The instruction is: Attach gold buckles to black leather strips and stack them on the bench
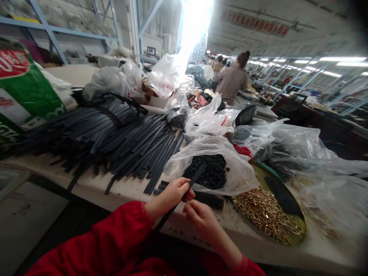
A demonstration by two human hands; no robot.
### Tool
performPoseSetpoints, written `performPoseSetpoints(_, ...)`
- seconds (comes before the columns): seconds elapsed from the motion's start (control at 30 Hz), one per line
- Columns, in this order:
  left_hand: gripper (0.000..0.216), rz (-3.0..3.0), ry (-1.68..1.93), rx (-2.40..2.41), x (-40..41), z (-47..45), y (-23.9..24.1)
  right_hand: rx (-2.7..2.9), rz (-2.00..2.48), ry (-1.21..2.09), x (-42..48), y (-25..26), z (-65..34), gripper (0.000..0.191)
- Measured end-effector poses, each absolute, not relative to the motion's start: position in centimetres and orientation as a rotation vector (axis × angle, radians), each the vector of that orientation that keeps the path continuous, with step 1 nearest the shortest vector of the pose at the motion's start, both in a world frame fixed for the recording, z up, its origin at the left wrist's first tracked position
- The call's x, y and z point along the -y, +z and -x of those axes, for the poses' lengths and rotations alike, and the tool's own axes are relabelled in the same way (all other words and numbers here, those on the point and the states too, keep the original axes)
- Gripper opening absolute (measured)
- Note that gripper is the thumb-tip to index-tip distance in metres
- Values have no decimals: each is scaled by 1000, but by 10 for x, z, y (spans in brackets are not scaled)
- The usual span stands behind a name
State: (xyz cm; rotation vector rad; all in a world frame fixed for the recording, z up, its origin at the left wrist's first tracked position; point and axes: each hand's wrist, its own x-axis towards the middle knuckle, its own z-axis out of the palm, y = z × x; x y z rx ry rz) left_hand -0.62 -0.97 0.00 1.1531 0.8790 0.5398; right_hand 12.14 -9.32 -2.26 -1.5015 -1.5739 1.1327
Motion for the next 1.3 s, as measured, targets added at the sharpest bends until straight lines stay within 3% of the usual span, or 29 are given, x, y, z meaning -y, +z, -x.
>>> performPoseSetpoints(0.17,21,-1021,441,-885,-2,8,3,1631,1925,360,32,-13,-189,20)
performPoseSetpoints(0.3,21,-1020,394,-916,-1,13,3,1787,2106,250,-5,-29,-199,15)
performPoseSetpoints(0.57,33,-998,335,-928,4,14,3,1627,2042,337,1,-29,-202,11)
performPoseSetpoints(0.7,34,-1006,301,-898,15,17,7,1221,1788,748,32,-11,-198,26)
performPoseSetpoints(0.87,29,-1100,256,-868,35,23,14,728,1423,1208,82,-4,-177,29)
performPoseSetpoints(1.13,29,-1117,142,-769,64,29,22,309,1172,1270,121,-5,-155,23)
performPoseSetpoints(1.3,35,-1091,95,-789,73,30,23,282,1181,1293,133,-7,-147,33)
